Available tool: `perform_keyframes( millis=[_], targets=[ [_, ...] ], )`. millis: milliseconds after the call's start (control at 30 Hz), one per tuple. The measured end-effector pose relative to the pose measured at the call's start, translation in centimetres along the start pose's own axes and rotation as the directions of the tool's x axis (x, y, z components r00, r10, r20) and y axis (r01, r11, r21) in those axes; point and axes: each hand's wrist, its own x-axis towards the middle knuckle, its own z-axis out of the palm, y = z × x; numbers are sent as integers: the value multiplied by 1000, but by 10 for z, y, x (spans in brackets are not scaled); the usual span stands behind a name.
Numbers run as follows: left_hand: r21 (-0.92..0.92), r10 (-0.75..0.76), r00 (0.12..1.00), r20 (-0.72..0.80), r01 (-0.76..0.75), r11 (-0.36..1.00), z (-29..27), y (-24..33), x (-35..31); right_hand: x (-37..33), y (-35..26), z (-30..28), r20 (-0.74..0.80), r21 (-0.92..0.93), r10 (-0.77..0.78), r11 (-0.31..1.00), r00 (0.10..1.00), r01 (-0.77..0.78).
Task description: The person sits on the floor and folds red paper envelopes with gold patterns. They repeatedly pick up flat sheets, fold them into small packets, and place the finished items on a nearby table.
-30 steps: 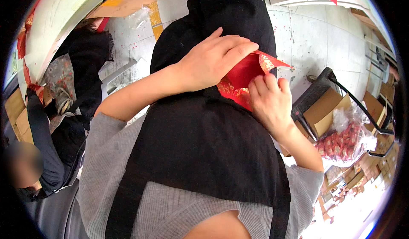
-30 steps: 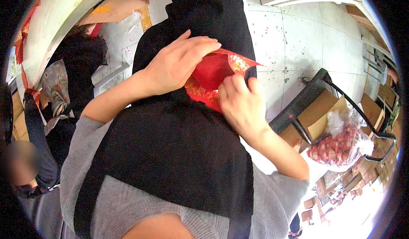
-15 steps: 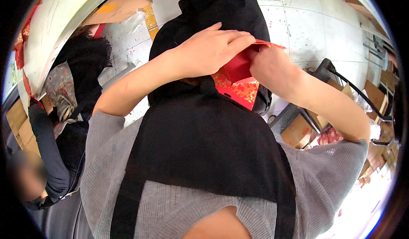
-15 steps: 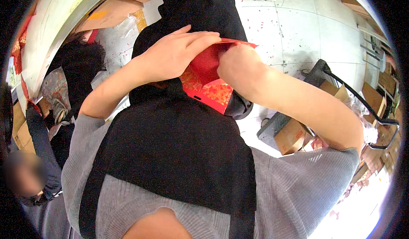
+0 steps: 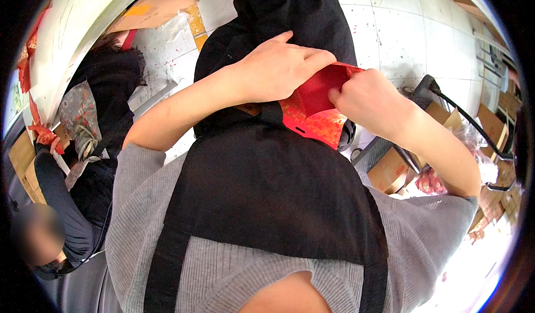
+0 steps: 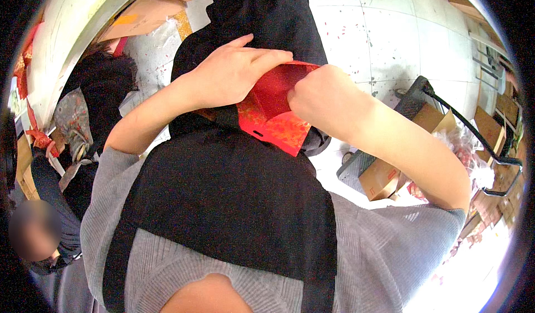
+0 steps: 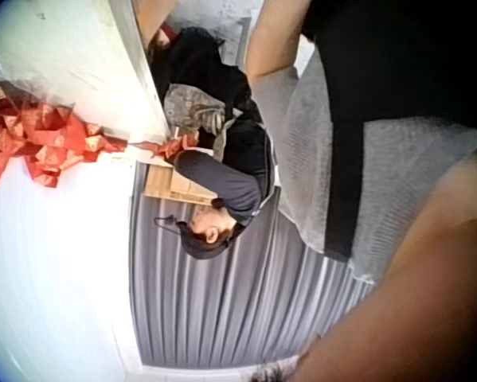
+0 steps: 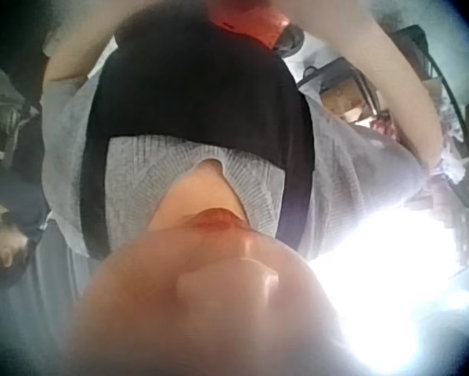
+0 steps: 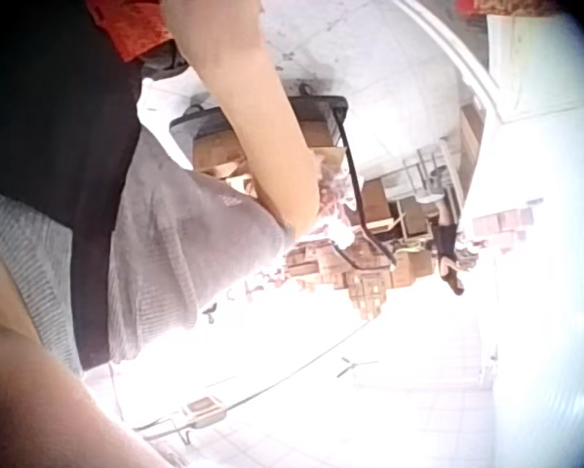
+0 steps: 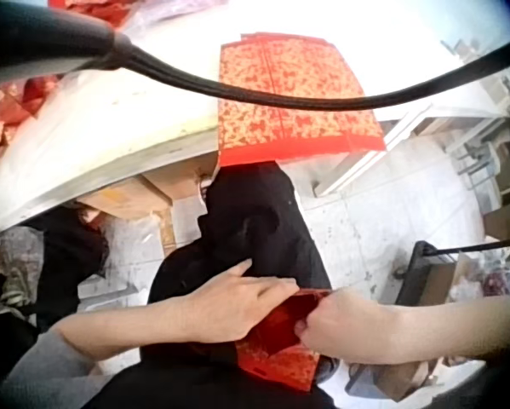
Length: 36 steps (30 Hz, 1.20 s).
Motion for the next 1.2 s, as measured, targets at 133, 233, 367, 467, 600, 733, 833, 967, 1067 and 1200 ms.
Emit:
perform_keyframes(
  millis=[133,233,367,467,600,733,833,967,1067,1200],
  targets=[
    [-8,18,999,-52,-18,1000,0,-3,-8,-8,-11,0,27,-58,0,998,1000,1],
    [-89,5,999,-48,-9,996,-6,-7,-12,-19,-21,11,-121,-27,84,996,989,-88],
    [-169,12,998,-66,-23,985,-13,-4,-18,-29,-40,25,-369,-58,93,991,925,-123],
    [-203,-14,995,-99,-6,979,-13,-5,-24,-41,-57,33,-536,-5,157,982,830,-190],
    [-233,-65,996,-55,50,971,-15,-8,-25,-41,-78,82,-772,430,430,895,469,-113],
    [-207,-40,998,-51,28,978,-11,-9,-22,-21,-80,91,-535,782,754,613,380,-115],
    [-194,-28,1000,-8,26,981,-12,-11,-19,-6,-64,93,-505,845,760,531,409,56],
    [-316,-63,997,43,74,946,-13,-12,-23,7,-56,103,-280,922,865,121,416,369],
    [-427,-2,997,-76,-31,904,-8,-10,-29,10,-59,106,-290,905,894,139,343,403],
    [-556,-123,975,-184,-1,831,11,-8,-33,13,-54,121,-427,884,877,354,221,304]
  ],
)
